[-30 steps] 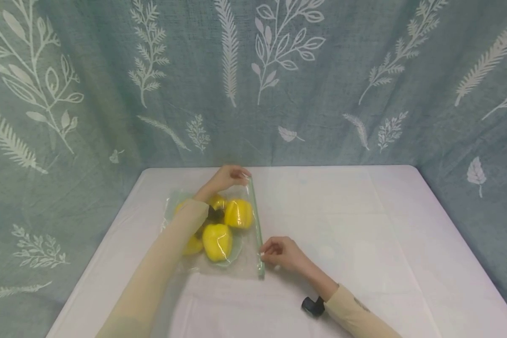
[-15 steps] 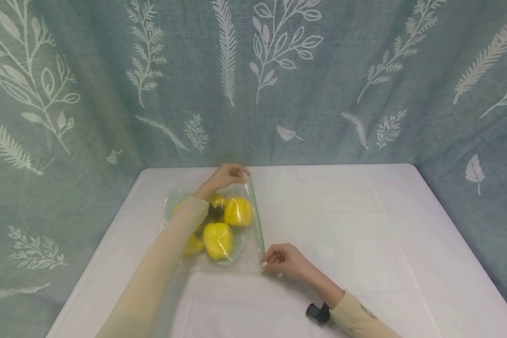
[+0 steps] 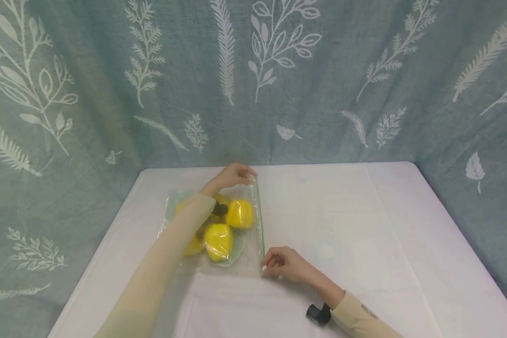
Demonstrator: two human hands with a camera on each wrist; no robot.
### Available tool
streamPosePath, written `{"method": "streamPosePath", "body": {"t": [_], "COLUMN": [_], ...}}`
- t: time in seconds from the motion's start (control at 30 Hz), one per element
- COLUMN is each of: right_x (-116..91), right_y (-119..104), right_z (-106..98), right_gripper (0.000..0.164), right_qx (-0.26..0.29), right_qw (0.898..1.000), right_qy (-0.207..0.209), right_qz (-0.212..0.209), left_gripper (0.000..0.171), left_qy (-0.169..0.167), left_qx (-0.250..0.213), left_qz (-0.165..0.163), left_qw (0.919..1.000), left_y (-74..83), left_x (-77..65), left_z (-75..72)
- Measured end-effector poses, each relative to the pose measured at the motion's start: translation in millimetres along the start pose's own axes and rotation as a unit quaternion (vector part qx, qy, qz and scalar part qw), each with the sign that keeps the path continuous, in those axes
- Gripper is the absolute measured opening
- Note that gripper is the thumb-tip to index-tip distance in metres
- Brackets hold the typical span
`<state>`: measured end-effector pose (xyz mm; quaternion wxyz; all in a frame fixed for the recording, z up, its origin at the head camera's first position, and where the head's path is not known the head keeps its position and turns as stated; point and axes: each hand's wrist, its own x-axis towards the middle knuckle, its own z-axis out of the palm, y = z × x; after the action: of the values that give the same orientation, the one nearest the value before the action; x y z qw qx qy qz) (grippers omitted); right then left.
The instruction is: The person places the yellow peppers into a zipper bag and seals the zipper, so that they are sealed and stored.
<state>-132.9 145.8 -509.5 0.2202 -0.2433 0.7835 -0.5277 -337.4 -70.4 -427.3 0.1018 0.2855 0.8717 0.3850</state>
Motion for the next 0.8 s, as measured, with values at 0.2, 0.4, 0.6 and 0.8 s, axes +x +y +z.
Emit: {"method": "streamPosePath", "body": {"t": [0.2,0.4,0.6,0.8], "right_x": [0.9,1.4,2.4,5.8], "right_y": [4.4,6.6,4.3,4.4], "right_z": [-1.5,-4.6,-12.2,-24.6], "right_gripper": [0.017,0.016,0.017,0.018], "right_qx": [-0.003,-0.023,-0.042,-0.058], "right_qw": [1.0,0.999,0.997,0.996], "right_qy": [-0.015,-0.031,-0.039,-0.03], "right_qz": [-0.003,-0.011,-0.049,-0.055], "left_gripper": [0.025,0.026,0.03,0.037], "left_qy": [-0.012,-0.03,-0.057,-0.075], "left_qx": [0.005,0.004,0.009,0.023], "left_qz": [0.001,0.004,0.011,0.003], "left_qw": [0.9999,0.9995,0.9983,0.9969], "left_y": [3.0,-0.3,0.6,4.4], "left_x": [1.7,-0.1,-4.1,-10.4], "left_z": [1.7,2.6,1.1,-2.0]}}
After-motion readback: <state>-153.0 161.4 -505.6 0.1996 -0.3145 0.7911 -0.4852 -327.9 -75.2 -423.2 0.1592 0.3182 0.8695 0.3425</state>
